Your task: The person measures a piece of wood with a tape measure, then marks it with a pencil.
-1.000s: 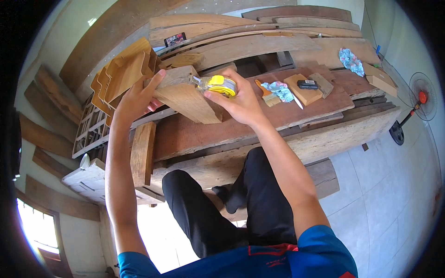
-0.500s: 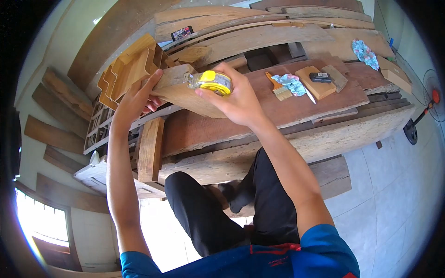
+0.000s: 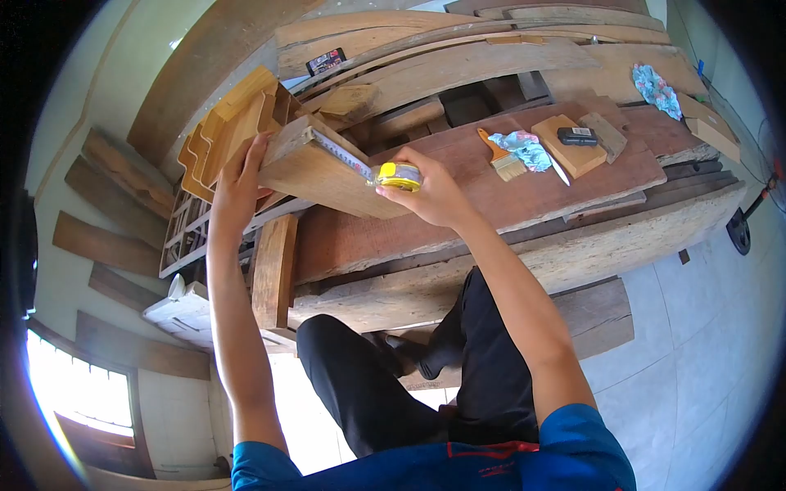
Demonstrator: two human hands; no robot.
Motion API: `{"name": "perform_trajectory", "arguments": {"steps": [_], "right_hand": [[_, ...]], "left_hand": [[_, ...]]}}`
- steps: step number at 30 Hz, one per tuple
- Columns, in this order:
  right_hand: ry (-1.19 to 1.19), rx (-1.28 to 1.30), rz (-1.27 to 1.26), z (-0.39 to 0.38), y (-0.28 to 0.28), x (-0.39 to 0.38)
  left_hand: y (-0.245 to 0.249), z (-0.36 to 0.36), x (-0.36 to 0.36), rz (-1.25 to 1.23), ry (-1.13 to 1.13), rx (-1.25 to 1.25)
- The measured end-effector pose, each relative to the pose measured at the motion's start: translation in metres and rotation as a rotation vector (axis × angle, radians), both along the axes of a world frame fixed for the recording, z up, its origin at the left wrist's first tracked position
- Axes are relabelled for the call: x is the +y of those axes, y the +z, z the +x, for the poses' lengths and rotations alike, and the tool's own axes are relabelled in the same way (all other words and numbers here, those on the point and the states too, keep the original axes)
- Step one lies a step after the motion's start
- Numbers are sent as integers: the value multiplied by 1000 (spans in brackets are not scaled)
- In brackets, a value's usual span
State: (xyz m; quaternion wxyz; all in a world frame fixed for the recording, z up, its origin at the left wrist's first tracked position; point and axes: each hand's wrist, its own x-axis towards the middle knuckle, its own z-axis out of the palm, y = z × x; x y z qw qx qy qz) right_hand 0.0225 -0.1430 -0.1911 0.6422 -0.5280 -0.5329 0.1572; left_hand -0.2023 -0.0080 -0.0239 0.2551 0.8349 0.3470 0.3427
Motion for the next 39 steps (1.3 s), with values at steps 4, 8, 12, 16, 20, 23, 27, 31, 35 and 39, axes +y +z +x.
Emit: {"name": "perform_trajectory", "arguments": {"steps": [4, 8, 12, 16, 20, 23, 27, 31, 35, 39], "right_hand": [[-19, -61, -75, 10, -29, 12], [33, -89, -69, 16, -57, 31], [48, -125, -95, 21, -74, 45], [18, -222, -175, 33, -100, 47], [12, -233, -208, 34, -125, 39], [-24, -296, -205, 40, -138, 43], [-28, -300, -222, 40, -120, 46], [5, -318, -236, 32, -112, 52], [43, -333, -252, 27, -103, 51], [-17, -340, -246, 20, -110, 50]], "left_hand": [[-11, 3, 11, 256, -114, -184], [-13, -8, 30, 141, -80, -257], [-24, -23, 51, 15, 37, -353], [-38, -37, 62, -28, 167, -485], [-57, -57, 73, -75, 274, -639], [-82, -81, 92, -98, 300, -824], [-134, -120, 126, -88, 260, -1061], [-185, -160, 141, -185, 169, -1423], [-243, -200, 153, -218, -30, -1450], [-239, -195, 151, -179, 155, -1430]]}}
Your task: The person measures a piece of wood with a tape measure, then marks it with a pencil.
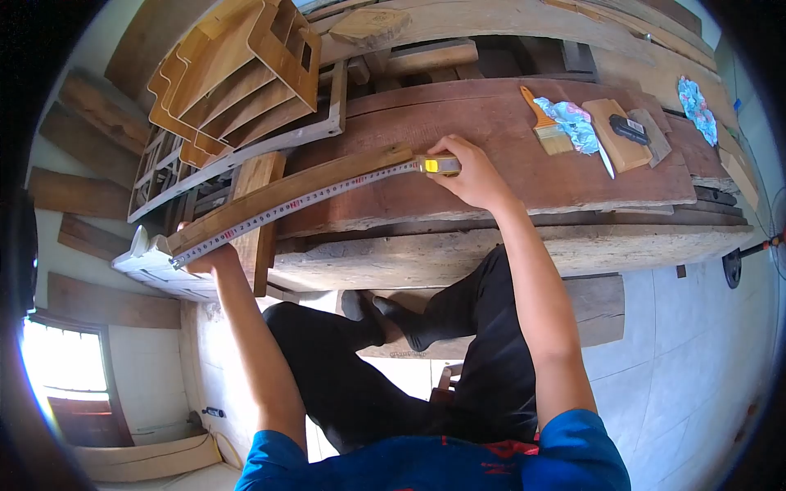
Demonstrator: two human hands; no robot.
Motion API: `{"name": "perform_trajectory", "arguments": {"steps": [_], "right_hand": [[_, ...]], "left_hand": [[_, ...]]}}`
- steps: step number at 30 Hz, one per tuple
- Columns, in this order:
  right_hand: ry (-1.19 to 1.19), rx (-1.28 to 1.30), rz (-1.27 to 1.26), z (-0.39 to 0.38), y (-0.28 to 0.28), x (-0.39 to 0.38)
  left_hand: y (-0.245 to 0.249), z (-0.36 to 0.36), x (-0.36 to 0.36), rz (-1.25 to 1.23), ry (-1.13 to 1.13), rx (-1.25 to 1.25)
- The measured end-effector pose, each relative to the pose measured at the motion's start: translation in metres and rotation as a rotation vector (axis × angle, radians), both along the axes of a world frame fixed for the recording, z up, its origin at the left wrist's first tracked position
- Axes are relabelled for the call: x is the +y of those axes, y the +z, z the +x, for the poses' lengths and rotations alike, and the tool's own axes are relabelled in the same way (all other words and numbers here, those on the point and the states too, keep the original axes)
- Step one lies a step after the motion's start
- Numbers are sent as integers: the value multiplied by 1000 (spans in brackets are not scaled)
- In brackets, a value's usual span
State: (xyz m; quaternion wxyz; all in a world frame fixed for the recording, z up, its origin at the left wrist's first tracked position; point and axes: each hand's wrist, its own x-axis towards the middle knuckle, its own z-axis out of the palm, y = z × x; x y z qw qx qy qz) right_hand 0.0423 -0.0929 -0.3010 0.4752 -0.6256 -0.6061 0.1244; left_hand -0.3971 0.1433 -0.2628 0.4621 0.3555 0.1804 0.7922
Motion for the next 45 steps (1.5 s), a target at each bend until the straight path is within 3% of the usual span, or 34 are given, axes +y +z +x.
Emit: {"name": "perform_trajectory", "arguments": {"steps": [2, 4, 8, 17, 20, 27, 33, 42, 45], "right_hand": [[-28, -14, 24, 2, -9, -2], [-15, -22, 58, 1, -16, 1], [-57, -2, 113, 0, -11, 3], [-11, 33, 53, 3, -26, -2], [-16, 55, 11, 2, -26, -2], [-8, 113, -6, 5, -21, -4], [13, 131, -25, 6, -22, -6], [71, 148, -62, 8, -16, -8], [51, 144, -112, 8, -16, -10]], "left_hand": [[-7, -6, 1, 67, -160, -61], [-14, -3, 5, 90, -160, -53], [-13, -2, 5, 29, 63, -25], [15, 22, -27, 49, -145, -87], [8, 17, -13, 158, -335, -308], [21, 28, -23, -1, -99, -229], [21, 28, -23, 52, -90, -162], [14, 22, -16, 187, -280, -253], [-21, -6, 18, 337, -154, -27]]}}
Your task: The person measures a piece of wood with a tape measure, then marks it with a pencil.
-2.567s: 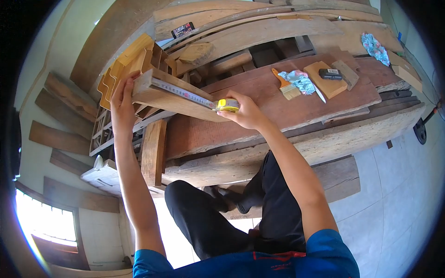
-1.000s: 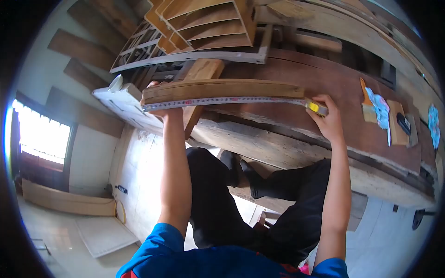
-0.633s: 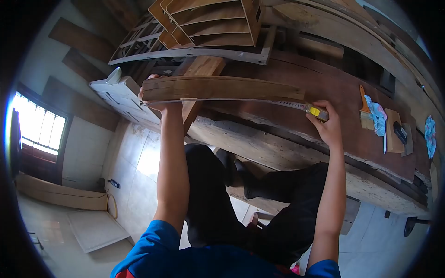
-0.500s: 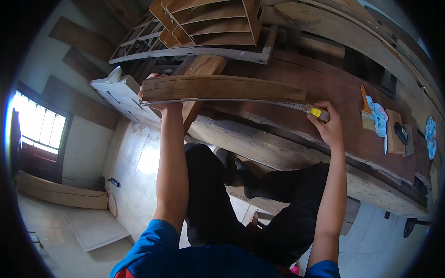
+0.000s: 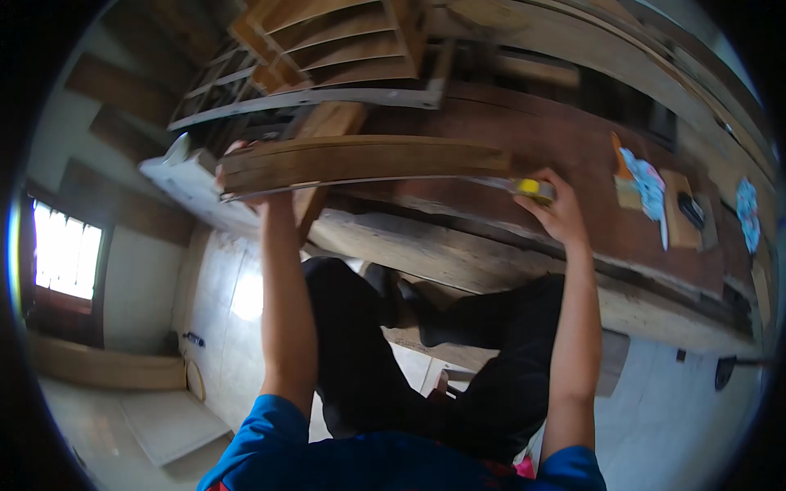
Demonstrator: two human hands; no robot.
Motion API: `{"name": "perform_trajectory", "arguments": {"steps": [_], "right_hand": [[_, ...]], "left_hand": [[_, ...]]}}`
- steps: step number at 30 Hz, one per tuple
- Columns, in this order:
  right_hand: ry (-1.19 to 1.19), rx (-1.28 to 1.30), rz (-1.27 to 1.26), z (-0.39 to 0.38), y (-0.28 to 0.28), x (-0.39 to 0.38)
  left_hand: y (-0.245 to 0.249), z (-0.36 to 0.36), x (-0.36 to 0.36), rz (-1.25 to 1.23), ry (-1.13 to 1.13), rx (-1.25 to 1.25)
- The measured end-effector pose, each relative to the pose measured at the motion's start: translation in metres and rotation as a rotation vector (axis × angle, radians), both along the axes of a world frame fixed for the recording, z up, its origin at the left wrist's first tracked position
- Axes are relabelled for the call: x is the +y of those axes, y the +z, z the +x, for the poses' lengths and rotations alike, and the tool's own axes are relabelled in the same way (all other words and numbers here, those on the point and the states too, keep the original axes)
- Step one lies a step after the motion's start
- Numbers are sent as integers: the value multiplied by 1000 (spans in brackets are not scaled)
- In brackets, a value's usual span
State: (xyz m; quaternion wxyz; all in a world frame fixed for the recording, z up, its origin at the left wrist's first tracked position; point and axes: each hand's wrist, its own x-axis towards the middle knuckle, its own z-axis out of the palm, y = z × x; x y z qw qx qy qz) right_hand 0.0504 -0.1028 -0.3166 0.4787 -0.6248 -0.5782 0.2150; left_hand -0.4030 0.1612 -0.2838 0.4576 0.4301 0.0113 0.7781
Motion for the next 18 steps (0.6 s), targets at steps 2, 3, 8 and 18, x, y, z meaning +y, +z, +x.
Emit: {"name": "perform_trajectory", "arguments": {"steps": [2, 3, 8, 18], "right_hand": [[-11, -25, -37, 4, -1, 1], [3, -42, -47, 7, -3, 4], [-26, -78, 170, 7, -9, 12], [-328, -6, 91, 23, -6, -3]], "left_hand": [[-10, -8, 14, 12, -48, 30], [-10, -8, 12, -20, -82, -4], [-8, -21, 15, -66, -282, -34], [16, -8, -4, -180, -55, -16]]}}
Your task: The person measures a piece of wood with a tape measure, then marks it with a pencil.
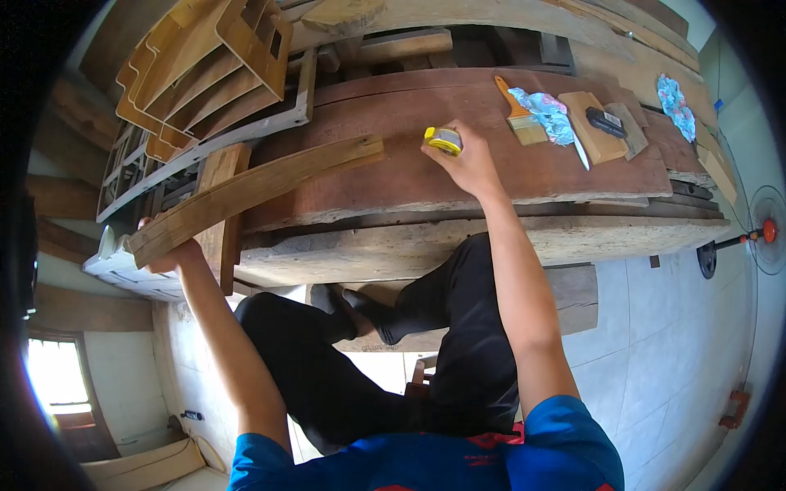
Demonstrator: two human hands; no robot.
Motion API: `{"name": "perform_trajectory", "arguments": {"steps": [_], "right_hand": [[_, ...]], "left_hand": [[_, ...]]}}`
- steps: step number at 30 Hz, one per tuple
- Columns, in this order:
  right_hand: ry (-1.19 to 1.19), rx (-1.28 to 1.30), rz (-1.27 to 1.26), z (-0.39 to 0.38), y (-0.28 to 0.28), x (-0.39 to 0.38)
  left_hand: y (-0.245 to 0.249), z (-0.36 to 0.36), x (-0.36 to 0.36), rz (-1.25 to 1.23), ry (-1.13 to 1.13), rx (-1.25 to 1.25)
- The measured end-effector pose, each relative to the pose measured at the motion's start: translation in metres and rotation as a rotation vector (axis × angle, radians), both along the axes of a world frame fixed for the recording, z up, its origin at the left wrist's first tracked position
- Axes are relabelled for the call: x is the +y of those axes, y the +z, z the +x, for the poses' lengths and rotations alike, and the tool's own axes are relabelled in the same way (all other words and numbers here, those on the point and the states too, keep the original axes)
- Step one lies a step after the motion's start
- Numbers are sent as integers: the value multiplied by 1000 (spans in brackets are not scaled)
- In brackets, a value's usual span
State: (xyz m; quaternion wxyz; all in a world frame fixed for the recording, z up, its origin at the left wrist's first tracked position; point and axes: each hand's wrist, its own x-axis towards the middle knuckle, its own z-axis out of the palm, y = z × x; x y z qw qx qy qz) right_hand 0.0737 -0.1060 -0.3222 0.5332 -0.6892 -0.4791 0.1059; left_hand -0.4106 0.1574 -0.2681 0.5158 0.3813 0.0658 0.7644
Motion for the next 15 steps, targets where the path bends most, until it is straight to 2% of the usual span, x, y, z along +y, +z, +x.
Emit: {"name": "perform_trajectory", "arguments": {"steps": [3, 5, 7, 10, 13, 15], "right_hand": [[-180, 71, 41, -5, 3, -10], [-190, 98, 146, 7, -10, -7], [-193, 87, 255, 10, -15, -8], [-31, 485, 307, -16, 8, -9], [49, 471, 309, -32, 32, -3], [156, 432, 391, -49, 71, -3]], "left_hand": [[-8, -4, 3, -5, 29, 0], [-6, 0, 6, 51, 43, -47], [9, 14, -7, -64, 204, 33], [59, 58, -57, -202, 370, 182], [98, 91, -95, -189, 498, 421], [115, 114, -105, -30, 628, 542]]}}
